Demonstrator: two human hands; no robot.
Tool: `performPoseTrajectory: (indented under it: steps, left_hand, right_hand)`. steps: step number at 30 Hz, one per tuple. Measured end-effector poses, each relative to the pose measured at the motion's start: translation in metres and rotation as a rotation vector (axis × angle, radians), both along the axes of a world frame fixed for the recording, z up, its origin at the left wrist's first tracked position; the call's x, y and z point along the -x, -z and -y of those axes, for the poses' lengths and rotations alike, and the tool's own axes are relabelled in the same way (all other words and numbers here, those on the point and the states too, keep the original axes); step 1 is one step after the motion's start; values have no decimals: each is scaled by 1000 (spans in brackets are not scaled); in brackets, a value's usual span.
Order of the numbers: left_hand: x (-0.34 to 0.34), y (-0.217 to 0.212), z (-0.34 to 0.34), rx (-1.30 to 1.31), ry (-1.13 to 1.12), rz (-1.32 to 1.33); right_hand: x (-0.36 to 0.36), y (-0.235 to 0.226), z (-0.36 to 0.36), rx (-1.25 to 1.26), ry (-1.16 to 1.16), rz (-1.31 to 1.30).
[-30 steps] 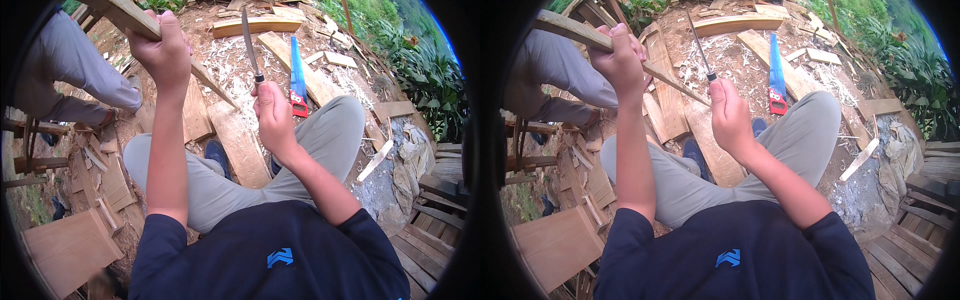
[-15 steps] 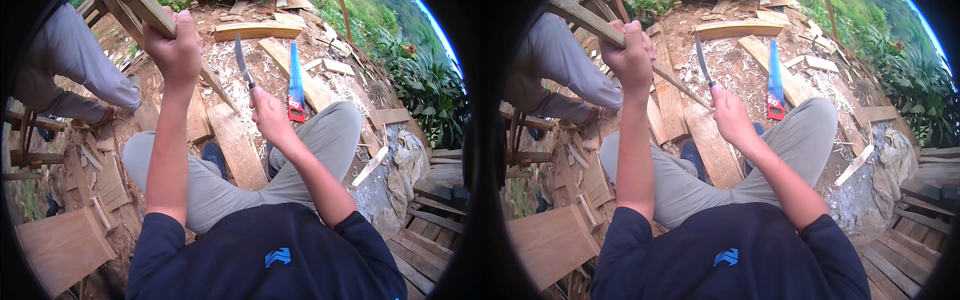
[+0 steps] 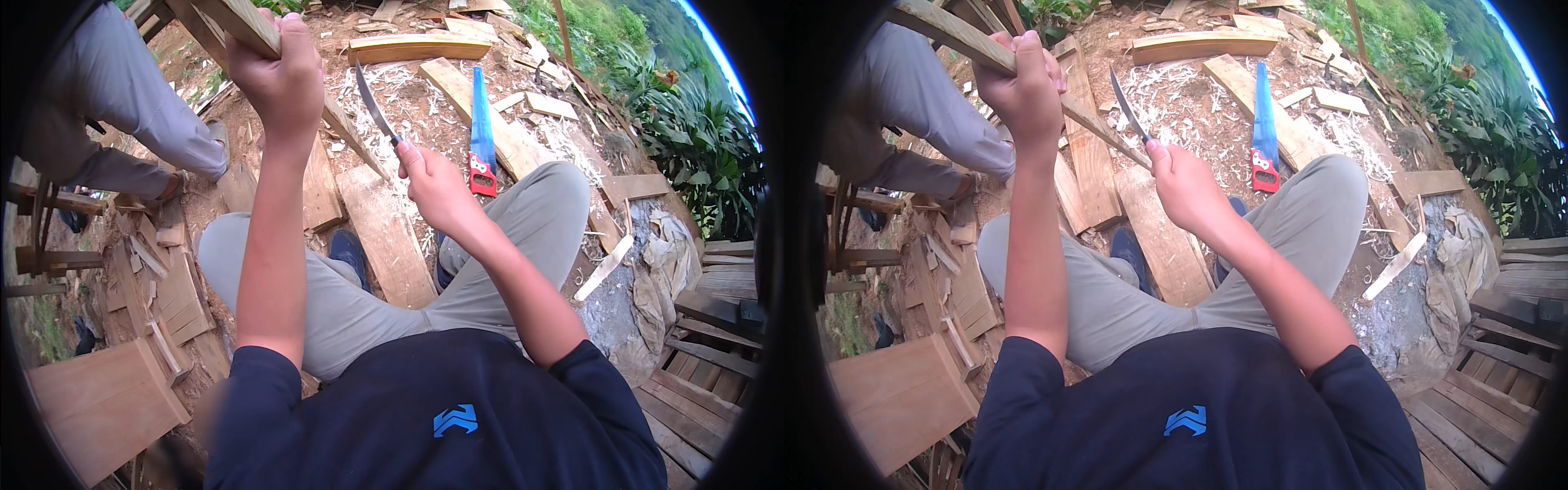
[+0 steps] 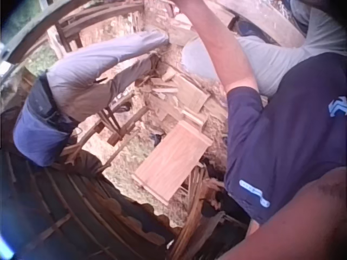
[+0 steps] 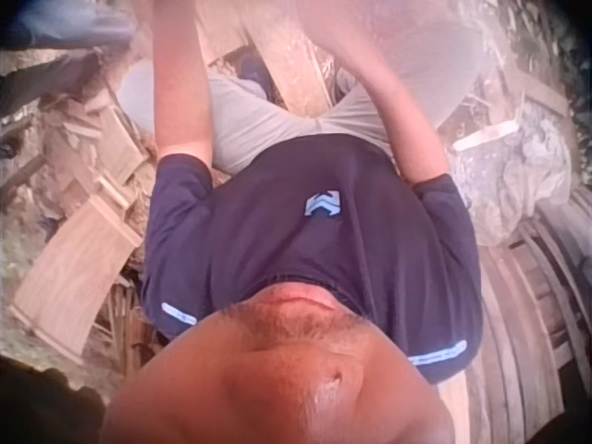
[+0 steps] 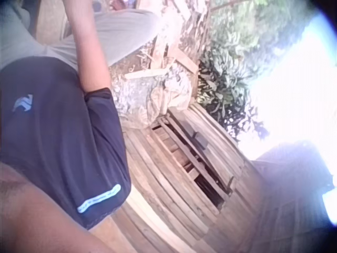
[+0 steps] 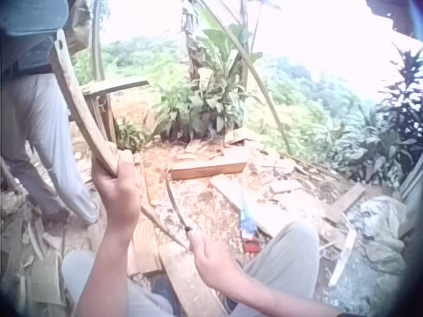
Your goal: The person sits cross-legged on the ground and uses a knife to shave and shape a thin piece of wood. They hold the wood with their left hand and carefully carve along its length with the knife in their right hand, producing wood shavings.
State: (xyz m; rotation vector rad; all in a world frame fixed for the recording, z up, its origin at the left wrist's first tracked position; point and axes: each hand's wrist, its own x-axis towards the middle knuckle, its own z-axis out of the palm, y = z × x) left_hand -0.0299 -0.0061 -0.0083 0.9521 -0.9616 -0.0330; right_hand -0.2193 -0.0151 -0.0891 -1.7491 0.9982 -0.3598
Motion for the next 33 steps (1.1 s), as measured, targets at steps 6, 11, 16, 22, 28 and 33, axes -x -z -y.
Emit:
performPoseTrajectory:
  steps: [6,11,16,22,28,33]
  left_hand:
    - [3,1,6,-19,-19,4]
    - [0,6,7,3,28,-7]
    - [-2,11,13,-11,-126,-35]
    - [-19,19,17,1,-212,157]
    - [3,12,12,-10,-128,-76]
    - [-10,22,13,27,-198,32]
  right_hand:
    - [7,68,-22,282,-20,-302]
    - [17,98,-2,83,-65,-332]
    - [6,51,5,-477,115,20]
    - [0,16,1,-41,190,330]
    - [11,83,-11,233,-94,-374]
    - [0,51,-2,-64,67,-36]
